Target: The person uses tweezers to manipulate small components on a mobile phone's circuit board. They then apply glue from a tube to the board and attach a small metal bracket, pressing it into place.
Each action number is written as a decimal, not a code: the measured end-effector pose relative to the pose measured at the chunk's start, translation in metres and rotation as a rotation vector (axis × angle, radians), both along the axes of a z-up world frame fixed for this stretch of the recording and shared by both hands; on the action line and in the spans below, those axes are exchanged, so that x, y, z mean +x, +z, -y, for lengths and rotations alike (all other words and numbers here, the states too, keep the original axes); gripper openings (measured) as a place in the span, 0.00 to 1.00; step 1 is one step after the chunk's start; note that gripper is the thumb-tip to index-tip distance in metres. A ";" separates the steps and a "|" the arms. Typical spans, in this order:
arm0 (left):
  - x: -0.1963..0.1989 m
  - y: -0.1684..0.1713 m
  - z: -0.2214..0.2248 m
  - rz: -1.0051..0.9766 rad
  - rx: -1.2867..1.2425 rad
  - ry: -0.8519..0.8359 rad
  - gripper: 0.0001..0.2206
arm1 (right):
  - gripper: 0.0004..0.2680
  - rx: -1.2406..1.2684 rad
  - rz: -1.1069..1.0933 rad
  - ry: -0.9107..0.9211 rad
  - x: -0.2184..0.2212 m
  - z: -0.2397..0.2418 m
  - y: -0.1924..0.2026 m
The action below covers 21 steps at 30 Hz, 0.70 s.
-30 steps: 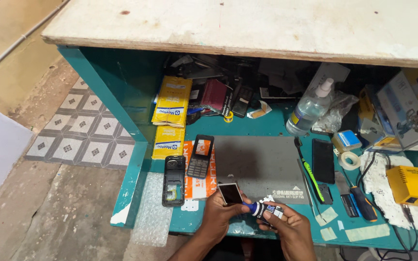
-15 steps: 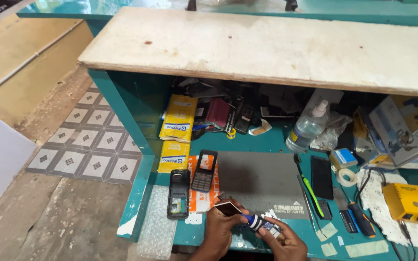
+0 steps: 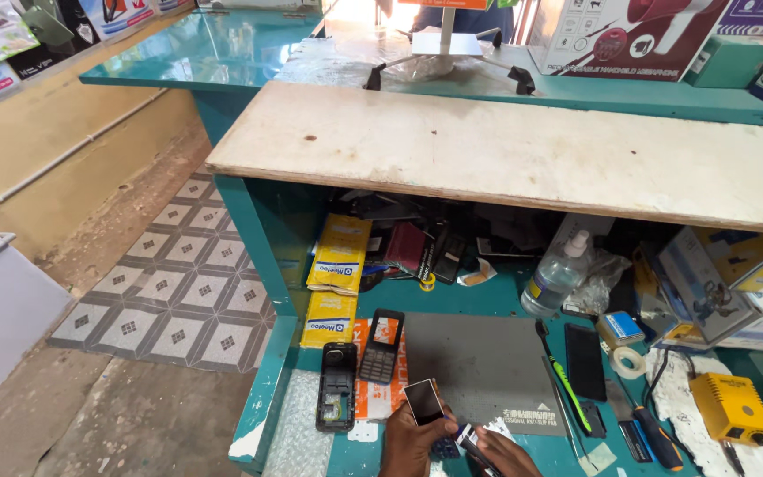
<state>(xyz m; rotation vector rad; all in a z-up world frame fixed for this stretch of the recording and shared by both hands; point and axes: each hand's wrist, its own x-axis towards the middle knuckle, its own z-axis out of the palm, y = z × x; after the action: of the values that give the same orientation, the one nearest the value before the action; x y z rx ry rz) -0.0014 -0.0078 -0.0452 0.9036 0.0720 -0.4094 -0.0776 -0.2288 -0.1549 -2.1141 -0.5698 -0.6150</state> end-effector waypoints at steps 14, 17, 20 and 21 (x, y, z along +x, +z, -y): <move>-0.010 0.053 -0.015 0.006 -0.053 -0.154 0.20 | 0.14 0.430 -0.306 -0.614 -0.026 -0.065 0.093; -0.009 0.056 -0.014 0.000 -0.052 -0.151 0.20 | 0.12 0.495 -0.339 -0.596 -0.025 -0.072 0.118; -0.009 0.056 -0.013 0.025 -0.048 -0.160 0.18 | 0.12 0.508 -0.366 -0.571 -0.025 -0.068 0.119; -0.009 0.055 -0.013 0.021 -0.056 -0.164 0.17 | 0.12 0.511 -0.364 -0.557 -0.025 -0.067 0.117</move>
<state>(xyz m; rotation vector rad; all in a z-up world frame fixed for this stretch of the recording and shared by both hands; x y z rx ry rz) -0.0101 0.0049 0.0103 0.8609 -0.0331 -0.5514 -0.1025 -0.1618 -0.0379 -1.8124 0.3660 -0.5757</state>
